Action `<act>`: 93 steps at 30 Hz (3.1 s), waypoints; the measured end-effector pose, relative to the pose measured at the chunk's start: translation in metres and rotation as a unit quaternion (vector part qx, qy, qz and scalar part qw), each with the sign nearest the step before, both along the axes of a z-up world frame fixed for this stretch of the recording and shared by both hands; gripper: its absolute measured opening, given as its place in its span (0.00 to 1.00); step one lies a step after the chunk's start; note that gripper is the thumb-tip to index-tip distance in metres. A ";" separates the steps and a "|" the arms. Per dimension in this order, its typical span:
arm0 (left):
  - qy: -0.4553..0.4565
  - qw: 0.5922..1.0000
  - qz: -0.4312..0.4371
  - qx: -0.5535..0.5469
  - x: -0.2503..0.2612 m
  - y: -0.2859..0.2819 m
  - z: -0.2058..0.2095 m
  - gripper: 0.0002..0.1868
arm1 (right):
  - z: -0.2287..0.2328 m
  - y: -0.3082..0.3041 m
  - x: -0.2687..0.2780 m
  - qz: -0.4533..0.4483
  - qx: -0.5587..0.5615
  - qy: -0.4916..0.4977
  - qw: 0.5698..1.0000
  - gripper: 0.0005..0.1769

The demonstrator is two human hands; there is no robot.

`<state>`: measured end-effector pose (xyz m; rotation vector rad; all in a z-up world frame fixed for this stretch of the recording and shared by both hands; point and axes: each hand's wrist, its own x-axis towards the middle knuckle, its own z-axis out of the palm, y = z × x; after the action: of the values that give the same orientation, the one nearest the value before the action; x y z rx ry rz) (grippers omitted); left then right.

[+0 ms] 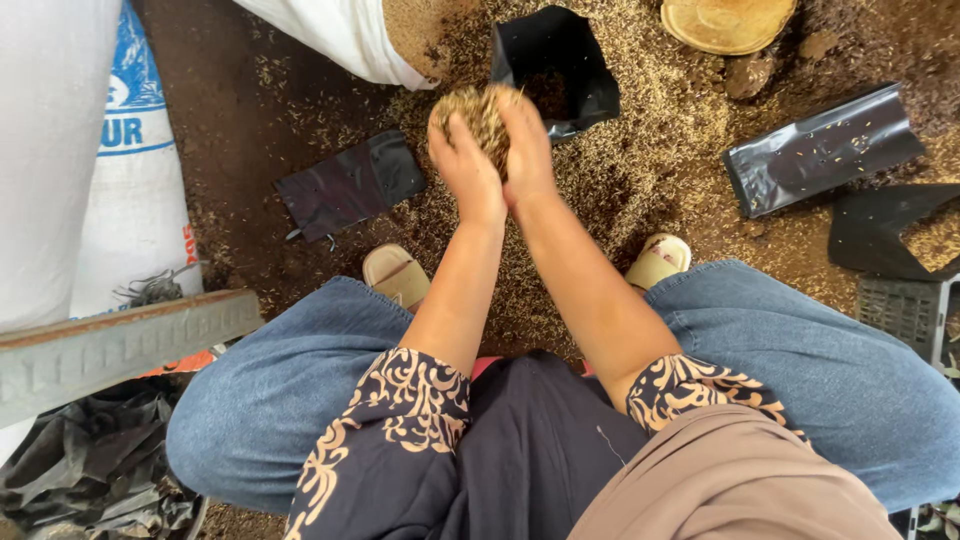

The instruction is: The person scoops grain from a large sack into small black plastic bags by hand. They then fold and seal the bags, placing them aside.

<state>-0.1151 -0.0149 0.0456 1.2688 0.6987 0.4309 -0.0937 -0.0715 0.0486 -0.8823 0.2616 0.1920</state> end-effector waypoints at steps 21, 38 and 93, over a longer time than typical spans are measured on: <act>-0.262 0.926 -0.240 -0.127 0.100 -0.017 -0.023 0.30 | -0.015 -0.110 0.116 -0.072 -0.196 -0.111 0.972 0.25; 0.492 0.838 -0.215 0.097 -0.065 -0.051 -0.178 0.42 | -0.185 -0.100 -0.078 0.084 -0.692 0.217 0.683 0.33; -0.076 0.903 -0.225 0.358 0.062 -0.020 -0.004 0.05 | -0.040 -0.117 0.140 0.418 -0.720 -0.111 0.543 0.17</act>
<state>-0.0530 -0.0353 0.0421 2.0074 0.0741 0.4074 0.0461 -0.1889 0.0085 -2.6826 -0.4057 0.8164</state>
